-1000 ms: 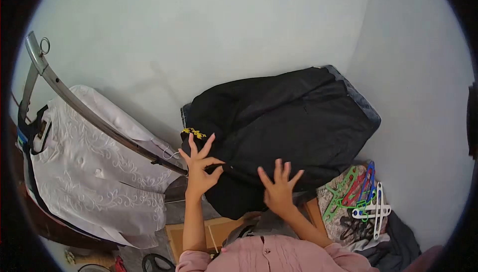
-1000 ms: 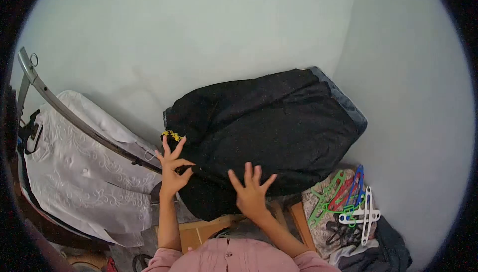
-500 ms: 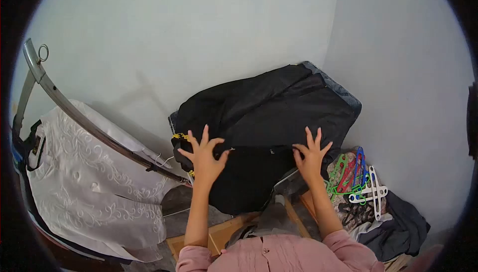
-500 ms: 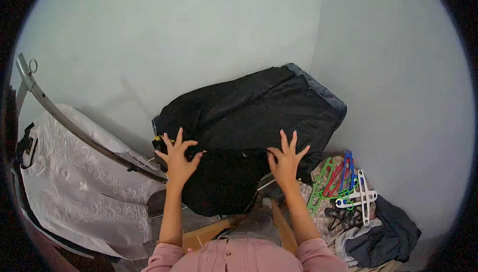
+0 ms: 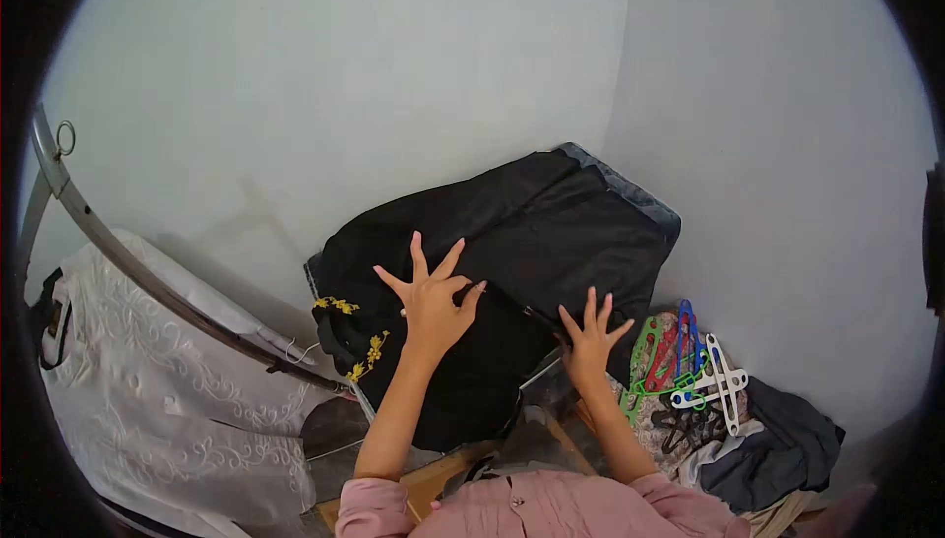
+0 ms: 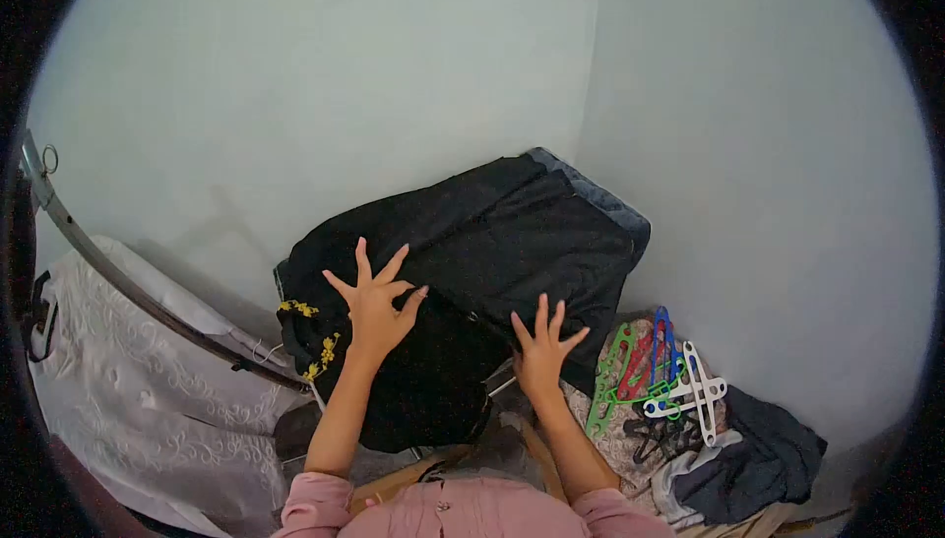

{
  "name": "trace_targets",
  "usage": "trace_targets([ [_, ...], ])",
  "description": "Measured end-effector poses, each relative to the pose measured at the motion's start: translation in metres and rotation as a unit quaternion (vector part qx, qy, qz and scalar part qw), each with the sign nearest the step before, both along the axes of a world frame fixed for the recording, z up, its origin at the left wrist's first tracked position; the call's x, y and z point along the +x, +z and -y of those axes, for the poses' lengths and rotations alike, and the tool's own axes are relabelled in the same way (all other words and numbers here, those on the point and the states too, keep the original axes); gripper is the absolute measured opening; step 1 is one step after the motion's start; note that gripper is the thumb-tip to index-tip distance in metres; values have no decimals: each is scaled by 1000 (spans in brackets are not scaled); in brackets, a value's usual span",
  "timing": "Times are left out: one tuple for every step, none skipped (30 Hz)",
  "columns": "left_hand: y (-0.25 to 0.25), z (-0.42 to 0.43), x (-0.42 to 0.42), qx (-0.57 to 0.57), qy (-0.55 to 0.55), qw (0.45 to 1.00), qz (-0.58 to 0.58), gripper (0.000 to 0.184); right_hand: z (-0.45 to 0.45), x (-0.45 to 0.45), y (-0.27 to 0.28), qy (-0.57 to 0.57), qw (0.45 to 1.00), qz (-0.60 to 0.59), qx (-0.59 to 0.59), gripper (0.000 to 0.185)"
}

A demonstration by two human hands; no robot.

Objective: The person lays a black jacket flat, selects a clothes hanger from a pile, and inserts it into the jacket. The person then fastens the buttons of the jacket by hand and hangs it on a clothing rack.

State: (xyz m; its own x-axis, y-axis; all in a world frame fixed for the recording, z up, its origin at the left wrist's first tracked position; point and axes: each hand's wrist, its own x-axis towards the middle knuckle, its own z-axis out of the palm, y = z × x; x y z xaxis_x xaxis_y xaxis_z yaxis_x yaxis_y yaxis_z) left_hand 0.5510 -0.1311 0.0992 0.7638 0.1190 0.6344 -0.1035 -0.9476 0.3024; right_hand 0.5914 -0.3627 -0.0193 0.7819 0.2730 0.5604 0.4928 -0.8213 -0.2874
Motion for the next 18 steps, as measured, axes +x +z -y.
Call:
trace_targets([
  [-1,-1,2,-10,10,1000,-2,18,10,-1,-10,-28,999,9,-16,50],
  [-2,-2,4,-10,7,1000,-2,18,21,-3,-19,-55,998,18,-31,53],
  [-3,-2,6,-16,18,1000,0,18,35,-3,-24,-59,998,-3,-18,55],
  [-4,-3,8,-22,29,999,2,18,46,-2,-24,-80,996,-22,-7,47],
  [-7,-5,8,-29,26,999,-7,17,58,4,-22,-85,995,-39,-16,43],
  [-8,-6,8,-31,25,999,-7,17,69,12,-18,-89,994,-57,-25,40],
  [-9,-7,8,-29,20,999,-23,16,82,28,-14,-68,996,-57,-22,35],
  [-11,-9,7,-26,16,999,-39,16,98,49,-7,-67,996,-57,-22,35],
  [-15,-12,8,-11,23,998,-51,19,113,74,3,-72,987,-135,-54,31],
  [-16,-14,7,-11,26,998,-51,19,116,98,16,-76,971,-211,-85,27],
  [-15,-16,6,6,35,997,-71,20,108,113,49,-105,972,-169,-127,27],
  [-15,-17,5,23,45,995,-90,22,98,123,88,-131,969,-125,-168,28],
  [-15,-19,5,23,51,994,-89,22,84,138,111,-139,975,-73,-157,30],
  [-16,-21,4,39,74,992,-95,22,68,152,127,-146,978,-21,-145,32],
  [-18,-23,3,54,95,989,-102,23,50,168,131,-135,983,42,-115,36],
  [-21,-26,4,54,101,988,-103,23,32,186,127,-124,983,103,-84,40],
  [-27,-32,4,68,145,982,-105,24,17,207,112,-86,985,123,-81,48],
  [-33,-38,4,82,188,973,-107,26,3,215,104,-49,986,77,-138,60],
])
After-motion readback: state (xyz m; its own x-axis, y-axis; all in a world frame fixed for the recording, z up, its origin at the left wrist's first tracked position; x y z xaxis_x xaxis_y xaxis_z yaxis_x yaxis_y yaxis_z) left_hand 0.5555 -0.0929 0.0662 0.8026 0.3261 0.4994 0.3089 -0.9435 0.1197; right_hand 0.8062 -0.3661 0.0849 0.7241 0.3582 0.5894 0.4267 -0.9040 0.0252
